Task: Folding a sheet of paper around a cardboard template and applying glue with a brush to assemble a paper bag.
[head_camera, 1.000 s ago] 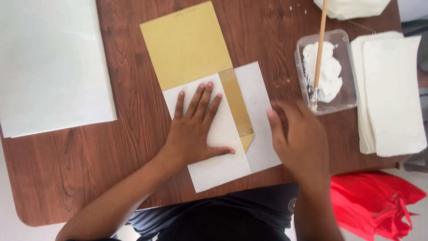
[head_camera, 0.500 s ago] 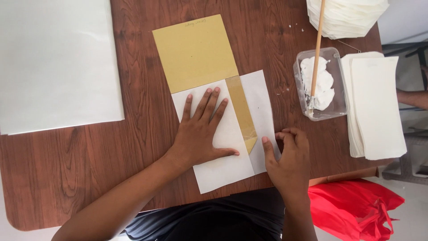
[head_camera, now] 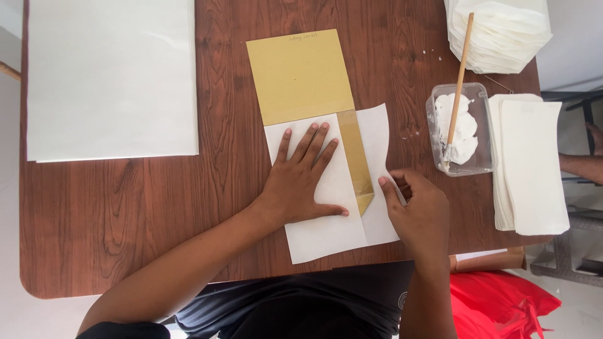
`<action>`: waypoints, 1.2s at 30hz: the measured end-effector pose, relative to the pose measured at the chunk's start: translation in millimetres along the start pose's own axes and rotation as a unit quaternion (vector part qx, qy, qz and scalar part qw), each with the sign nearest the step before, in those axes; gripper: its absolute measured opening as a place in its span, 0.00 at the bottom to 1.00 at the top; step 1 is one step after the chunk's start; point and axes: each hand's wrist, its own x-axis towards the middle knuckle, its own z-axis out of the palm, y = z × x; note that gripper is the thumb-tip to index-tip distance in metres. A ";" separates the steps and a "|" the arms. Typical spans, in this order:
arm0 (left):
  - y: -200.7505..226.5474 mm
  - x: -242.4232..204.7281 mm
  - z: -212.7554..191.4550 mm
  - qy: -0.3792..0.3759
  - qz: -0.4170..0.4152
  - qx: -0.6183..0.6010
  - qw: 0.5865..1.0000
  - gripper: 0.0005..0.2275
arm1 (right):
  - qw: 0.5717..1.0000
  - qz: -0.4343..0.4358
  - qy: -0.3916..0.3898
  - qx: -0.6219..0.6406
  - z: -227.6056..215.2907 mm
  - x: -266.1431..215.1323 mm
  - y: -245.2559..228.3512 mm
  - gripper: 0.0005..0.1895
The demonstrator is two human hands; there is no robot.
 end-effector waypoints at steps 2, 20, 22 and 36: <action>-1.3 0.5 -1.6 0.003 -0.003 -0.005 1.000 0.54 | 0.999 -0.031 0.006 -0.004 3.3 -3.0 2.3 0.12; -33.7 23.3 19.4 0.268 0.123 -0.035 0.955 0.18 | 0.941 -0.290 0.148 -0.093 47.4 -31.9 10.8 0.02; -33.8 23.2 20.0 0.268 0.121 -0.043 0.955 0.18 | 0.940 -0.289 0.154 -0.092 53.0 -34.4 10.7 0.03; -31.5 20.0 14.8 0.240 0.103 -0.067 0.963 0.23 | 0.936 -0.280 0.169 -0.132 59.2 -36.5 8.3 0.03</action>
